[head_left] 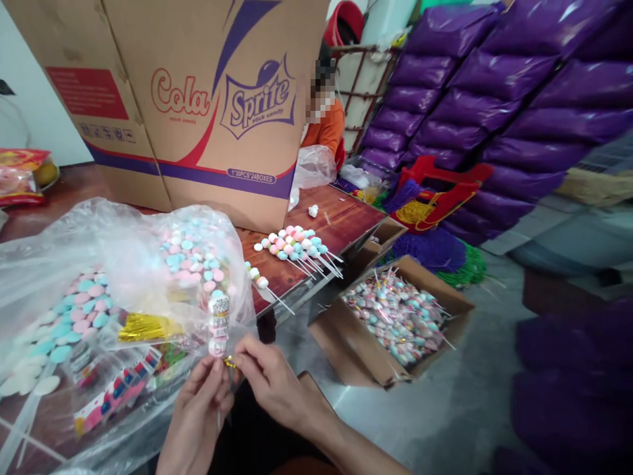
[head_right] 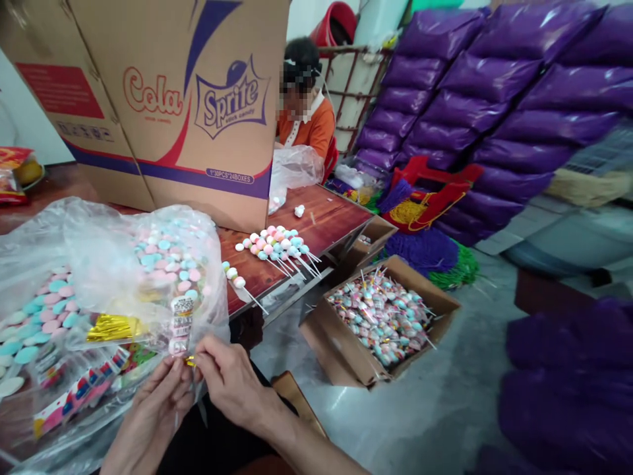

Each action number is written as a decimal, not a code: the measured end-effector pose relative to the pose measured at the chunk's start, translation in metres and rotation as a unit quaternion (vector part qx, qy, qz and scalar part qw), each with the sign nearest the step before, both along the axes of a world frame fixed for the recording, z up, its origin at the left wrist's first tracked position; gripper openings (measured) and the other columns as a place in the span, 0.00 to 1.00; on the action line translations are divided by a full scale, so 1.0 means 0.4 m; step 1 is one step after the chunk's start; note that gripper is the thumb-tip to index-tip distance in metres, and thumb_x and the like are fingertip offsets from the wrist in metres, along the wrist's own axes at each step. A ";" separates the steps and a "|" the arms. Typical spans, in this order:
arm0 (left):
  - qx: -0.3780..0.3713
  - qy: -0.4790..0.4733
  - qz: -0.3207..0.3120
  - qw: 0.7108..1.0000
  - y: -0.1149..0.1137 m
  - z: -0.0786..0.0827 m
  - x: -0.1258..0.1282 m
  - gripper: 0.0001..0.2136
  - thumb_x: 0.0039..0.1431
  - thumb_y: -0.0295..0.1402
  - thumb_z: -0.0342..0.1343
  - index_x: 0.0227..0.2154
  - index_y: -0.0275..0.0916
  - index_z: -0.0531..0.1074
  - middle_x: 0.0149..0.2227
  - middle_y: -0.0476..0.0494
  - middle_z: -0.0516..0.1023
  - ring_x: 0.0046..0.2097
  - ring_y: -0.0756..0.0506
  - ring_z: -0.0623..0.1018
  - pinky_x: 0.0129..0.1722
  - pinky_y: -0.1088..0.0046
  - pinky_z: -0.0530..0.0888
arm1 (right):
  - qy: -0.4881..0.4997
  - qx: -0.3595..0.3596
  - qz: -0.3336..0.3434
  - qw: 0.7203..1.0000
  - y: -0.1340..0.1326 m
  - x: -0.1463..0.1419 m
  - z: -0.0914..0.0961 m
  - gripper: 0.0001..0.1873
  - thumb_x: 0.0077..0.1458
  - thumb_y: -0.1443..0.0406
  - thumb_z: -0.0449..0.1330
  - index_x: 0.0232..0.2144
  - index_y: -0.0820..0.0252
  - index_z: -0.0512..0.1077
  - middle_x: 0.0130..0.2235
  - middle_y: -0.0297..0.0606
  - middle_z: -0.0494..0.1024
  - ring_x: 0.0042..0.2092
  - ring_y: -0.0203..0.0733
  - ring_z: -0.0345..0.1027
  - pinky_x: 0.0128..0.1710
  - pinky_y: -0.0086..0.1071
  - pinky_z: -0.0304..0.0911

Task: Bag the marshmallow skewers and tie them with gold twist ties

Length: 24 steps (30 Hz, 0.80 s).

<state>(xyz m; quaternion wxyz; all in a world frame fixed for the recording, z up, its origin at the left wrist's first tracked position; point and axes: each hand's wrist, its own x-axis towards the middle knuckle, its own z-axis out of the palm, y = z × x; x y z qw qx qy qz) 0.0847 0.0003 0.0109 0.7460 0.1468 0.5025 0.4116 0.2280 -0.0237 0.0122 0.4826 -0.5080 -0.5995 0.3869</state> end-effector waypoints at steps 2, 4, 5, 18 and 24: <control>-0.024 -0.029 -0.002 0.999 0.012 0.010 0.015 0.23 0.26 0.32 0.80 0.29 0.35 0.77 0.26 0.51 0.72 0.24 0.55 0.66 0.18 0.83 0.63 | -0.104 0.132 -0.040 0.985 -0.003 0.014 -0.015 0.11 0.69 0.68 0.50 0.41 0.59 0.73 0.38 0.39 0.79 0.38 0.38 0.73 0.40 0.29 0.67; -0.039 -0.056 -0.015 0.998 0.019 0.012 0.025 0.22 0.29 0.30 0.80 0.30 0.35 0.77 0.28 0.51 0.72 0.25 0.56 0.67 0.18 0.84 0.62 | -0.190 0.244 -0.065 0.949 -0.002 0.030 -0.025 0.11 0.69 0.69 0.51 0.43 0.59 0.74 0.40 0.41 0.81 0.38 0.38 0.73 0.39 0.30 0.68; -0.047 -0.068 -0.025 0.996 0.020 0.011 0.029 0.22 0.30 0.30 0.80 0.30 0.35 0.77 0.28 0.52 0.72 0.25 0.56 0.67 0.18 0.84 0.61 | -0.218 0.281 -0.076 0.932 0.000 0.038 -0.027 0.11 0.68 0.69 0.52 0.43 0.60 0.75 0.39 0.41 0.82 0.36 0.38 0.73 0.37 0.30 0.67; 0.008 -0.107 -0.152 0.983 0.026 -0.048 0.122 0.15 0.48 0.38 0.71 0.38 0.39 0.80 0.40 0.42 0.81 0.42 0.43 0.80 0.39 0.70 0.77 | -0.104 0.147 -0.193 0.964 -0.026 0.058 0.000 0.09 0.60 0.71 0.53 0.32 0.57 0.71 0.30 0.36 0.72 0.31 0.38 0.65 0.31 0.31 0.62; 0.160 0.045 -0.138 0.976 0.032 -0.096 0.180 0.27 0.44 0.64 0.62 0.20 0.41 0.76 0.18 0.45 0.73 0.24 0.45 0.72 0.27 0.68 0.73 | 0.046 0.028 -0.254 0.966 -0.064 0.129 0.020 0.09 0.57 0.69 0.57 0.25 0.58 0.71 0.26 0.31 0.69 0.28 0.35 0.62 0.28 0.29 0.56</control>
